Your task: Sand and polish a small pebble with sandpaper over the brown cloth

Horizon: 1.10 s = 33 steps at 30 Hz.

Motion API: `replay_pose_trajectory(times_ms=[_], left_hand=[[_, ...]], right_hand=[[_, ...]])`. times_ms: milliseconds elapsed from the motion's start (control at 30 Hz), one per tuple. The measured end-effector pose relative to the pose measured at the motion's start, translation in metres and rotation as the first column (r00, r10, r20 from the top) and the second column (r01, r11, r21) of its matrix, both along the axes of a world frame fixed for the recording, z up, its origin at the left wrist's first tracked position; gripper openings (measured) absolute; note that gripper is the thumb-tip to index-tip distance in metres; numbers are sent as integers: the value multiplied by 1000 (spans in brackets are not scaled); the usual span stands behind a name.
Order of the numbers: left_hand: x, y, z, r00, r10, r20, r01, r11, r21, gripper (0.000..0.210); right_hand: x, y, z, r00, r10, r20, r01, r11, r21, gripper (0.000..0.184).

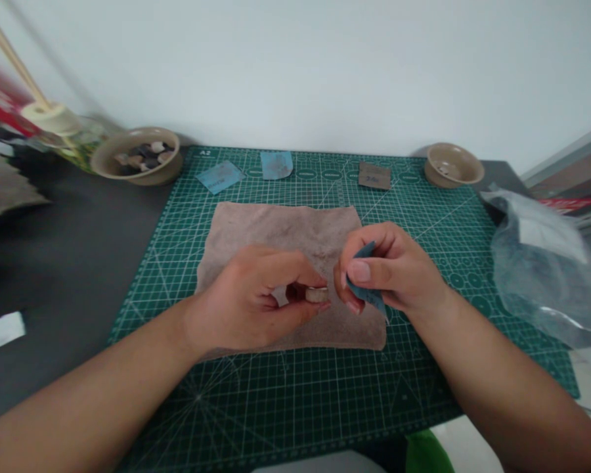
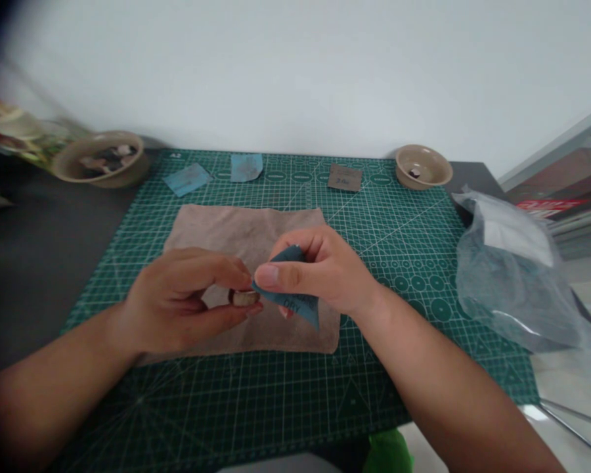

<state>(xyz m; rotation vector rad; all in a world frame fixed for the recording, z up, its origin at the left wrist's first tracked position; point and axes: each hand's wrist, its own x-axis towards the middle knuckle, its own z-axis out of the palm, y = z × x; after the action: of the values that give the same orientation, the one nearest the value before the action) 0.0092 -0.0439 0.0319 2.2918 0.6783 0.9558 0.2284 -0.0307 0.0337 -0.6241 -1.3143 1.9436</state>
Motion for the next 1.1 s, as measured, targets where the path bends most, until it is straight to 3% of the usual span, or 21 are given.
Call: replay_pose_trajectory(times_ms=[1100], left_hand=[[-1,-1,4,997,-44,-65,41,998,-53,12]], right_hand=[[0,1,-3,998,56,1,-56,998,-3,25]])
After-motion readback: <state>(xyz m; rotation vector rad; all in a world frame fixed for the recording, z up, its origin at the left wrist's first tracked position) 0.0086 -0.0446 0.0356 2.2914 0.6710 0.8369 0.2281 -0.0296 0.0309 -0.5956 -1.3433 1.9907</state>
